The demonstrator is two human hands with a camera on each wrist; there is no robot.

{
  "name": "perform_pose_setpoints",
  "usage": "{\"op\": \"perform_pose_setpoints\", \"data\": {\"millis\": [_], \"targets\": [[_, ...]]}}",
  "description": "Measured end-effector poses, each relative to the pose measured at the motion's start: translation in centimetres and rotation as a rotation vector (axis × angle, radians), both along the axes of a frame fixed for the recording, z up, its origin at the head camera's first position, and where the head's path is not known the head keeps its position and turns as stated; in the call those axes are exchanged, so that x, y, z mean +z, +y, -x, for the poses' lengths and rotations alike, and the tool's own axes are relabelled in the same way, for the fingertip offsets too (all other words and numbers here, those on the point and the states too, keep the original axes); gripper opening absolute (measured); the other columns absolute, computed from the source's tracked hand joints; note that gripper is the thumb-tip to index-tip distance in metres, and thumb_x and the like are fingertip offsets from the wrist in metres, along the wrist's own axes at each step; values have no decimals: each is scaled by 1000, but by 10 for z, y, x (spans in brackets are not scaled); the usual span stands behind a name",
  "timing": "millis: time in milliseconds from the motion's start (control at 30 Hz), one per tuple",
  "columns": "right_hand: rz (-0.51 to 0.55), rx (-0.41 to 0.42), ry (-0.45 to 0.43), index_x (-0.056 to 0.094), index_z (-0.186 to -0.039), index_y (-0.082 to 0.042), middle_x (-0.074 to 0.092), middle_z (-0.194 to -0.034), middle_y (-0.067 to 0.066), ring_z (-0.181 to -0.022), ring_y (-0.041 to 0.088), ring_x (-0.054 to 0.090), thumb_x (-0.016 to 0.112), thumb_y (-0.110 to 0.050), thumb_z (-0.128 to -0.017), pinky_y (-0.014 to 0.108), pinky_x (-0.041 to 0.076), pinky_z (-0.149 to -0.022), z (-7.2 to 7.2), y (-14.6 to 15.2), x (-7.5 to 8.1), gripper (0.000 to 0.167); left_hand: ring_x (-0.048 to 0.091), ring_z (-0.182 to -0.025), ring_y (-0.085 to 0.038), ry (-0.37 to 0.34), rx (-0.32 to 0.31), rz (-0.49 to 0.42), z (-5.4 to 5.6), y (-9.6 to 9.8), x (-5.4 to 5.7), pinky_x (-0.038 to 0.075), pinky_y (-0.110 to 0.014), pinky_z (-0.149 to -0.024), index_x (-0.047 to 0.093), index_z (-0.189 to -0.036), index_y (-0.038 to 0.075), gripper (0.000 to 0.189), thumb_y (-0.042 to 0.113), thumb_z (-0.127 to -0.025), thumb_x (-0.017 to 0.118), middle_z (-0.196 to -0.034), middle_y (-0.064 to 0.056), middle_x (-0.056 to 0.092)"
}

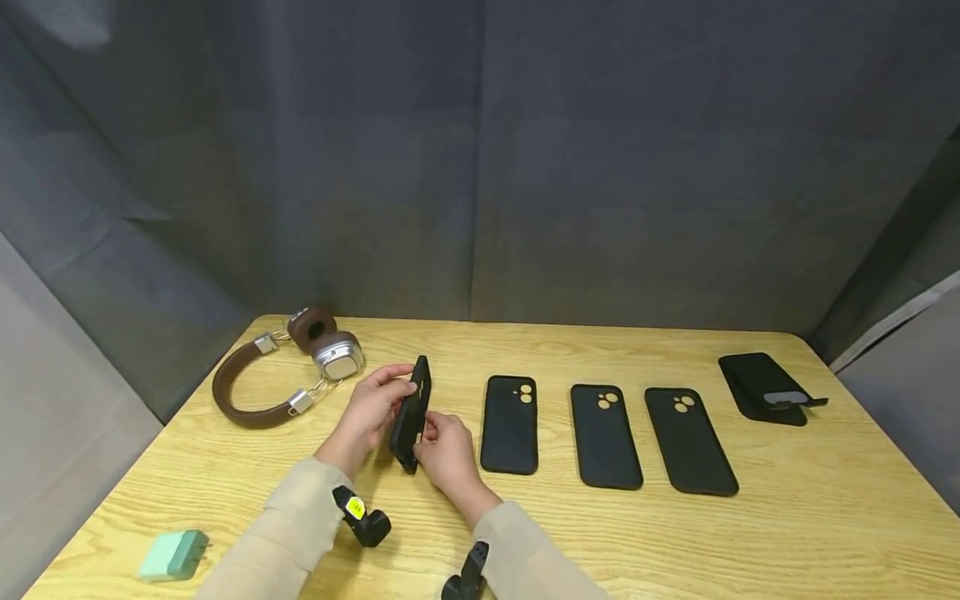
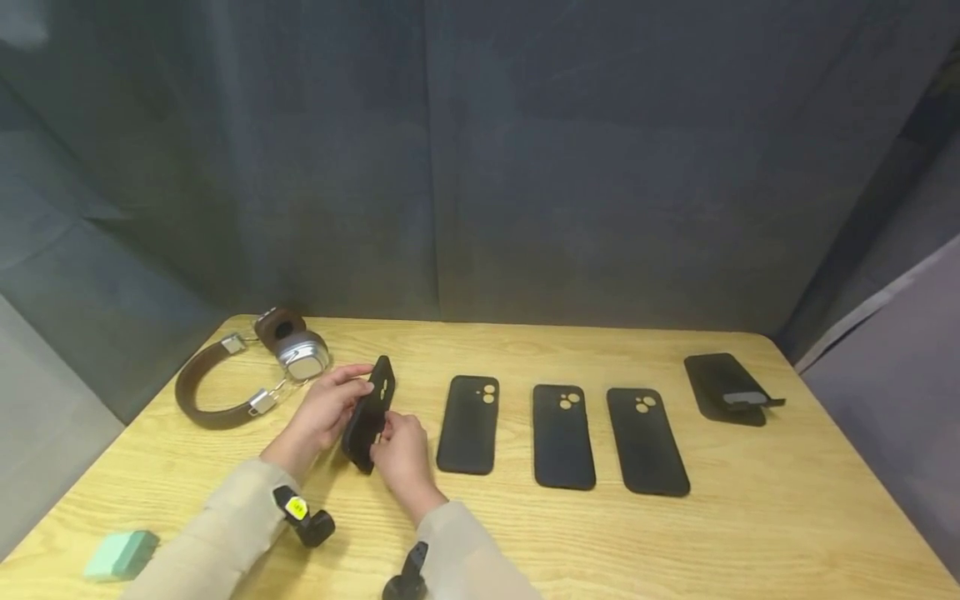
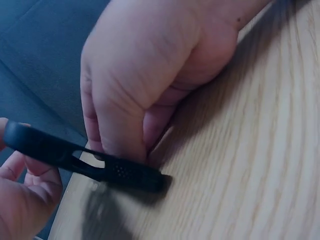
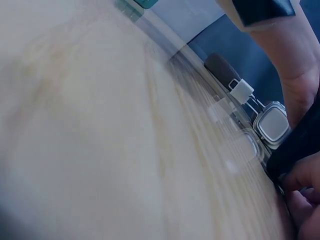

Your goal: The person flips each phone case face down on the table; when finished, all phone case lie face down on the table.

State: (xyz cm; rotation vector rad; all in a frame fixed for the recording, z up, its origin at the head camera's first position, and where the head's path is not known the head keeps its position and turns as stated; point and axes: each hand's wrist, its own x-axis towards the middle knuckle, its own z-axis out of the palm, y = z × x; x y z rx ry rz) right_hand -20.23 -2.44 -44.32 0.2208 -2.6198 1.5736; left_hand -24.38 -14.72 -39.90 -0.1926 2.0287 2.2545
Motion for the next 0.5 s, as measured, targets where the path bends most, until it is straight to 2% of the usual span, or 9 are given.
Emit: {"op": "perform_pose_setpoints", "data": {"millis": [167,267,400,500], "targets": [[-9,-15,16,61,-114,7,60,-92,10,-84,21,60,69,0,-72,29,50,-72,-1,0,0,43,55,-65,-9,9,0,17,0,3,0,45,-21,-59,52,-123,-3,38,-1,-85,55,-80,2,57],[30,-4,-7,62,-113,7,60,-92,11,-84,21,61,69,1,-72,28,51,-72,0,1,2,42,54,-64,-10,10,7,30,1,6,0,45,-21,-58,53,-122,-2,38,-1,-84,56,-78,1,56],[207,25,-132,60,-115,7,63,-96,15,-88,22,61,67,-1,-74,31,51,-74,1,5,5,42,54,-64,-10,5,14,54,1,8,1,44,-20,-57,55,-121,-1,37,-1,-84,56,-78,1,55],[326,13,-227,57,-120,7,63,-103,16,-93,22,59,64,-5,-79,32,50,-77,-1,8,8,43,54,-64,-9,1,10,59,1,8,0,44,-20,-57,54,-122,-2,38,-2,-84,56,-77,1,55]]}}
